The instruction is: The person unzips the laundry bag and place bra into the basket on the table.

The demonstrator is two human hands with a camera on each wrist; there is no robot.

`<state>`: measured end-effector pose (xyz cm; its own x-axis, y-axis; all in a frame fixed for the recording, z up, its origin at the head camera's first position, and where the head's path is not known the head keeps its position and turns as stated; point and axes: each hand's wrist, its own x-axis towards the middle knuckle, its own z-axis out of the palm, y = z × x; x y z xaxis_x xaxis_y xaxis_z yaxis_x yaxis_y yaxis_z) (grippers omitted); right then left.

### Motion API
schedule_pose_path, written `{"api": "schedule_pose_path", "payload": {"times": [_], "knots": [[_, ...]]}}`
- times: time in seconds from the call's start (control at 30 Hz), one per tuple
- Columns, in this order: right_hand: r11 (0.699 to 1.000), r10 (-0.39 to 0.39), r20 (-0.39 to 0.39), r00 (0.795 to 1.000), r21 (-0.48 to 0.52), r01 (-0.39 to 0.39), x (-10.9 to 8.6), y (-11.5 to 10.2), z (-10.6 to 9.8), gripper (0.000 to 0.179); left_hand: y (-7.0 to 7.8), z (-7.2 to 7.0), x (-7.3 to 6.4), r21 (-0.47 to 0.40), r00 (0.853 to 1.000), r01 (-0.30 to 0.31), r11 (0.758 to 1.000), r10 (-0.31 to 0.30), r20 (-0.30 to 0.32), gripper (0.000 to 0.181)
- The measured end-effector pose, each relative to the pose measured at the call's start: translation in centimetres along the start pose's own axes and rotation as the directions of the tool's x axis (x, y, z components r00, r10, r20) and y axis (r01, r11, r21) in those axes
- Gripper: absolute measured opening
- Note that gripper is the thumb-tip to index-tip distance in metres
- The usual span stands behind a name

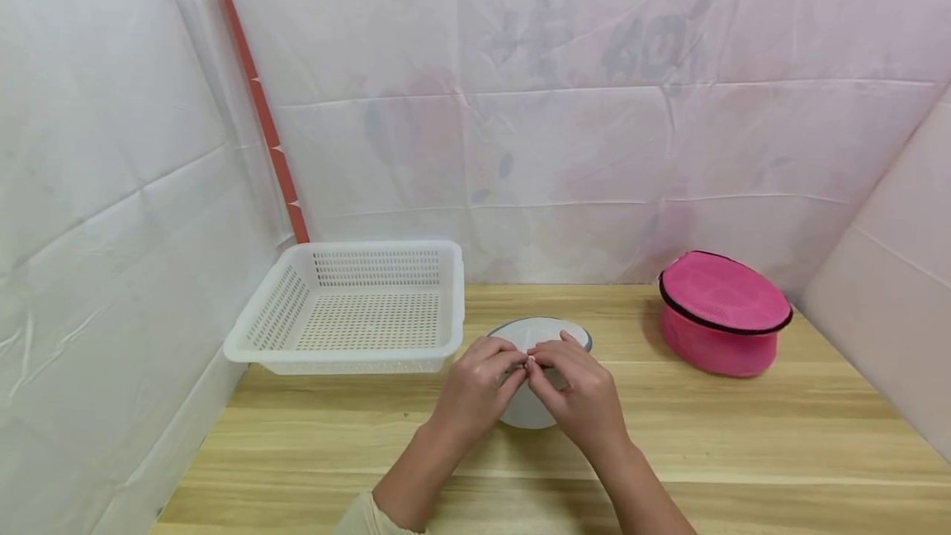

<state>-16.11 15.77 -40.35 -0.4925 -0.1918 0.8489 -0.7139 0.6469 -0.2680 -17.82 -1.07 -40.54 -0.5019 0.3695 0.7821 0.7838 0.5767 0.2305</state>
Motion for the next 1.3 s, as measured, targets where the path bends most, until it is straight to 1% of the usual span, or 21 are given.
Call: {"api": "schedule_pose_path", "payload": {"times": [0.07, 0.27, 0.5, 0.73, 0.87, 1.0, 1.13, 1.3], "knots": [[1.0, 0.001, -0.006, 1.0, 0.01, -0.001, -0.02, 0.06, 0.04, 0.005, 0.04, -0.05, 0.02, -0.002, 1.0, 0.001, 1.0, -0.001, 0.003, 0.014], [1.0, 0.007, -0.005, 1.0, 0.024, -0.007, 0.01, 0.06, -0.02, 0.007, 0.03, -0.09, -0.02, -0.006, 1.0, -0.011, 1.0, 0.011, -0.016, 0.013], [0.999, -0.023, -0.07, 0.997, 0.026, 0.025, 0.13, 0.38, -0.13, 0.011, -0.26, -0.03, 0.0, -0.016, 0.999, -0.012, 1.0, 0.012, -0.033, 0.012], [0.998, -0.024, -0.078, 0.997, 0.052, 0.028, 0.07, 0.43, -0.03, 0.011, -0.31, 0.04, -0.01, -0.005, 0.999, -0.013, 1.0, 0.013, -0.03, 0.016], [0.997, -0.039, -0.086, 0.996, 0.062, 0.044, 0.0, 0.34, 0.12, 0.019, -0.14, 0.0, 0.09, -0.006, 0.999, -0.024, 1.0, 0.023, -0.028, 0.018], [0.996, -0.045, -0.102, 0.994, 0.067, 0.052, -0.1, 0.26, 0.22, 0.026, -0.08, -0.06, 0.18, -0.005, 0.999, -0.045, 0.999, 0.045, -0.025, 0.015], [0.996, -0.039, -0.116, 0.992, 0.076, 0.048, -0.12, 0.26, 0.3, 0.021, -0.11, -0.11, 0.21, -0.001, 0.998, -0.055, 0.998, 0.055, -0.02, 0.012], [0.995, -0.041, -0.14, 0.989, 0.085, 0.053, -0.09, 0.28, 0.48, 0.012, -0.15, -0.21, 0.2, -0.014, 0.999, -0.049, 0.999, 0.049, -0.01, 0.008]]}}
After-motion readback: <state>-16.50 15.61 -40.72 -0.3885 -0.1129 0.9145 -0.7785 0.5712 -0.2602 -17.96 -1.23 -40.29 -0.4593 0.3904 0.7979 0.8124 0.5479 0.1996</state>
